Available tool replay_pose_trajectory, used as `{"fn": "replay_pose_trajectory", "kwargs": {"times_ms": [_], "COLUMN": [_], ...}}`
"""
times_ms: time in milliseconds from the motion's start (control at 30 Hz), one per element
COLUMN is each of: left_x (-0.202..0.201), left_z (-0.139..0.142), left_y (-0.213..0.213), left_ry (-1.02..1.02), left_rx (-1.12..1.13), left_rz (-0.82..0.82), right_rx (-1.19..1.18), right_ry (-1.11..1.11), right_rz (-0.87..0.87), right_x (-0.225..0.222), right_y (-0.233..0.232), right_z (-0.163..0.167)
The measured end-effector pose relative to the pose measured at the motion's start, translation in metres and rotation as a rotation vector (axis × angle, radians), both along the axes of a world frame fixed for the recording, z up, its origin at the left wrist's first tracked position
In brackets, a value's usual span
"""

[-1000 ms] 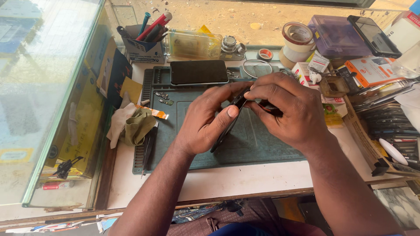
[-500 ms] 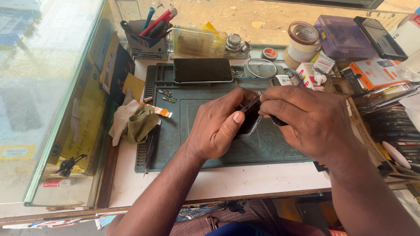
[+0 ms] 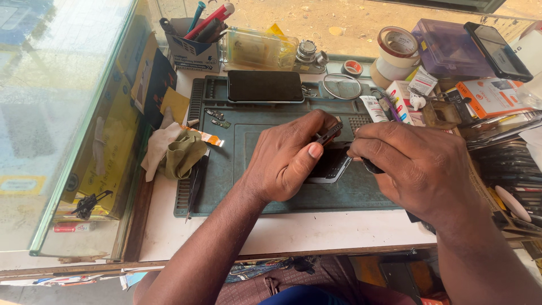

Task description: The person removes the SIM tray from a smartphone, then uses a prying tool to separate the back cover from the chassis. They spray liquid along the seam and continue prying until the back cover is fully detached, exposing the internal components.

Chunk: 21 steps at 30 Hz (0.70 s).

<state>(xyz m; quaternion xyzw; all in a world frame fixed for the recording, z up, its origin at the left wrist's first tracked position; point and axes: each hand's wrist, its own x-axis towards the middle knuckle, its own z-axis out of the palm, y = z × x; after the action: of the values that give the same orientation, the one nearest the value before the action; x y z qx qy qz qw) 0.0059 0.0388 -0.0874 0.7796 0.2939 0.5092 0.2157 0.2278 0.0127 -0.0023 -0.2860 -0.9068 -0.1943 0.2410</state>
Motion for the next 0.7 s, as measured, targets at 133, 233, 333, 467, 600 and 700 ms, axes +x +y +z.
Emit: {"fn": "replay_pose_trajectory", "kwargs": {"times_ms": [133,233,333,467,600,700], "left_x": [0.000,-0.001,-0.002,-0.002,-0.003,-0.005], "left_z": [0.001,0.002,0.003,0.004,0.003,0.002], "left_y": [0.000,-0.001,-0.002,-0.002,-0.001,0.001], "left_ry": [0.013,0.011,0.009,0.011,0.025,0.014], "left_rx": [-0.008,0.001,0.002,0.001,0.014,0.012], "left_rz": [0.000,-0.003,-0.021,-0.025,-0.021,-0.011], "right_rx": [-0.003,-0.009,-0.005,-0.006,-0.031,-0.035], "right_ry": [0.003,-0.004,-0.021,-0.023,-0.029,-0.026], "right_rz": [-0.017,-0.028,-0.040,-0.037,-0.059,-0.066], "right_x": [0.002,0.004,0.005,0.007,0.009,0.012], "right_y": [-0.001,-0.004,-0.007,-0.011,-0.013,-0.015], "right_z": [-0.002,-0.003,-0.002,0.000,-0.002,-0.005]}}
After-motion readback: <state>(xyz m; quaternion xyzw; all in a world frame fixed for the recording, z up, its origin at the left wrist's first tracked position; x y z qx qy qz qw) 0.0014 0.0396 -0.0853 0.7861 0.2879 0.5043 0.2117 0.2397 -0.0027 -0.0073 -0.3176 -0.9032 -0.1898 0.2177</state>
